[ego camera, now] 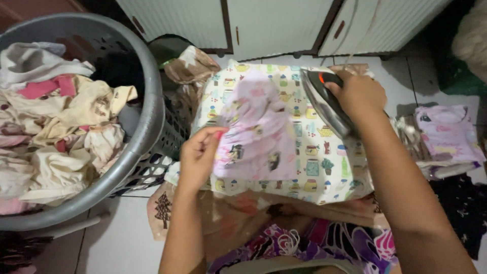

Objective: Ironing small pieces of baby or toddler clothing on a flat surface.

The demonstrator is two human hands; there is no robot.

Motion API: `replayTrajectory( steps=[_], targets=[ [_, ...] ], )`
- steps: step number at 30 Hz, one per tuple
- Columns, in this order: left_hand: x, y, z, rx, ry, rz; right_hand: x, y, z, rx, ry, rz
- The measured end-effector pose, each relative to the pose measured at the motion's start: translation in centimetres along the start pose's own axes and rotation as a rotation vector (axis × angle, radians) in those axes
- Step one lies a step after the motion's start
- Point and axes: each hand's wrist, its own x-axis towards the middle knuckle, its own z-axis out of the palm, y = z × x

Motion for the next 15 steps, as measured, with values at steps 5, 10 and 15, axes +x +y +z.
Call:
replayTrajectory(
  steps=[5, 10, 15],
  targets=[
    [-2.2, 3.6, -0.3, -0.312, -0.219, 0.02, -5.9, -3.6, -0.8, 0.556, 0.143, -0.264],
    [-2.8, 6.7, 2.3, -0.035, -0.028, 0.098, -16.4, -7.2, 4.1, 0.84, 0.158, -0.72],
    [-4.4, 11.3, 0.9, 0.458, 0.194, 0.578, -15.5, -3.5, 4.2, 0.833, 0.119, -0.457]
  ],
)
